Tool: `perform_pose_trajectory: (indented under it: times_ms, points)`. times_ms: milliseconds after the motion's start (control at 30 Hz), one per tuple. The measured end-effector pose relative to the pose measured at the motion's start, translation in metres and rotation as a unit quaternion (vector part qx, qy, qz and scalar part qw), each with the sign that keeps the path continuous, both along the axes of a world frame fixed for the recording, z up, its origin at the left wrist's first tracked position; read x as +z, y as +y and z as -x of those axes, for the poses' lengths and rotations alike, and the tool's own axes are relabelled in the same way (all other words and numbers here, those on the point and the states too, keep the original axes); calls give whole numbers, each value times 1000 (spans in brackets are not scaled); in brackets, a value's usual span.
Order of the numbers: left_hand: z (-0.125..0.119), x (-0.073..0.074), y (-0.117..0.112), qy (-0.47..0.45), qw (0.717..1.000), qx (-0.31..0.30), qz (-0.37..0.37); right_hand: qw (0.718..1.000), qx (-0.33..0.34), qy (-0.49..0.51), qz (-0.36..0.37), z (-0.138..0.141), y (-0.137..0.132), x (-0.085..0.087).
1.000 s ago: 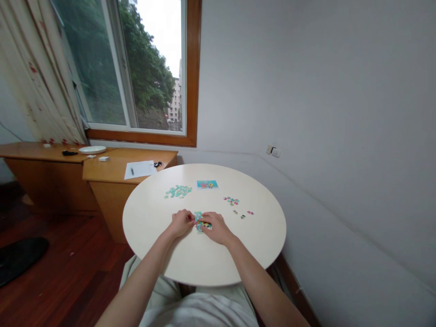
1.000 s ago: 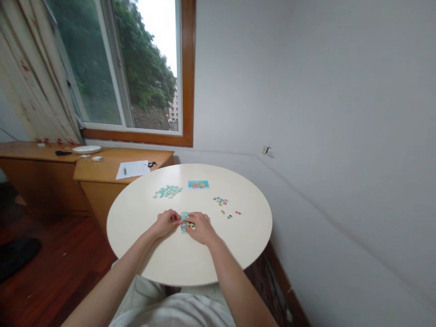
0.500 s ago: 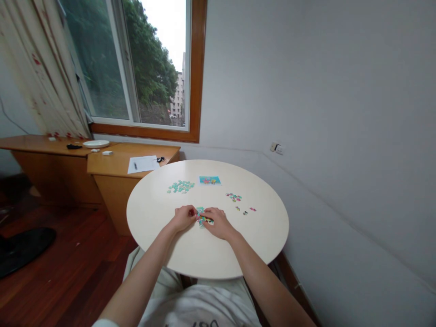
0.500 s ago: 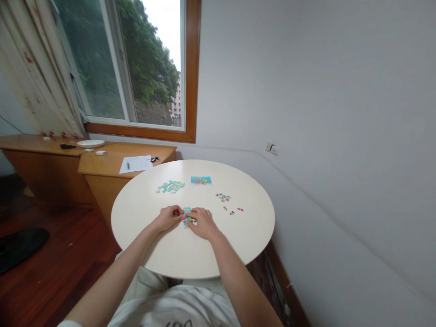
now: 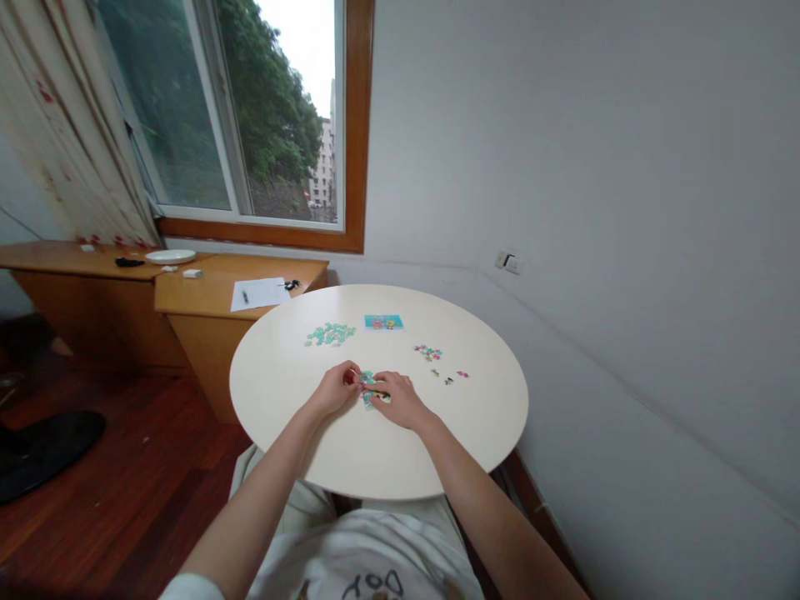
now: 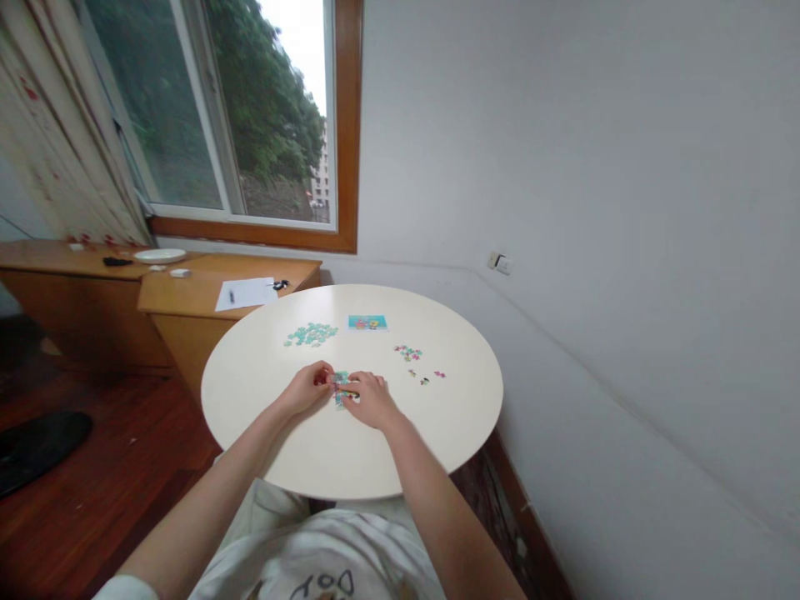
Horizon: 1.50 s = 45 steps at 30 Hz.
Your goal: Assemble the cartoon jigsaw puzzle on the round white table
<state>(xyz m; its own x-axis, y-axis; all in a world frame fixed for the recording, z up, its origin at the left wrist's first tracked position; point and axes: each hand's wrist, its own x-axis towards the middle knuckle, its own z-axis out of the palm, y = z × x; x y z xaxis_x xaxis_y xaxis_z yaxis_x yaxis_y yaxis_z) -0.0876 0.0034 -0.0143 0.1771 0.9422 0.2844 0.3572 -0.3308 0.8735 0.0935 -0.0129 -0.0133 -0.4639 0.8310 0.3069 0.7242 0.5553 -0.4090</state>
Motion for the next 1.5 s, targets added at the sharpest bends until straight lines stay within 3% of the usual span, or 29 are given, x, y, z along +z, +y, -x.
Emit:
perform_pose_trajectory:
  times_ms: [367, 633, 1500]
  points:
    - [-3, 9, -2, -141, 989, -11, 40, 997, -3, 63, -38, 0, 0, 2]
    - [-5, 14, -6, -162, 982, -59, 78, 989, 8, 116, -90, 2, 1, 2]
    - [-5, 17, -6, -197, 974, -45, 98, 982, 15, 154, -106, 3, 4, 0]
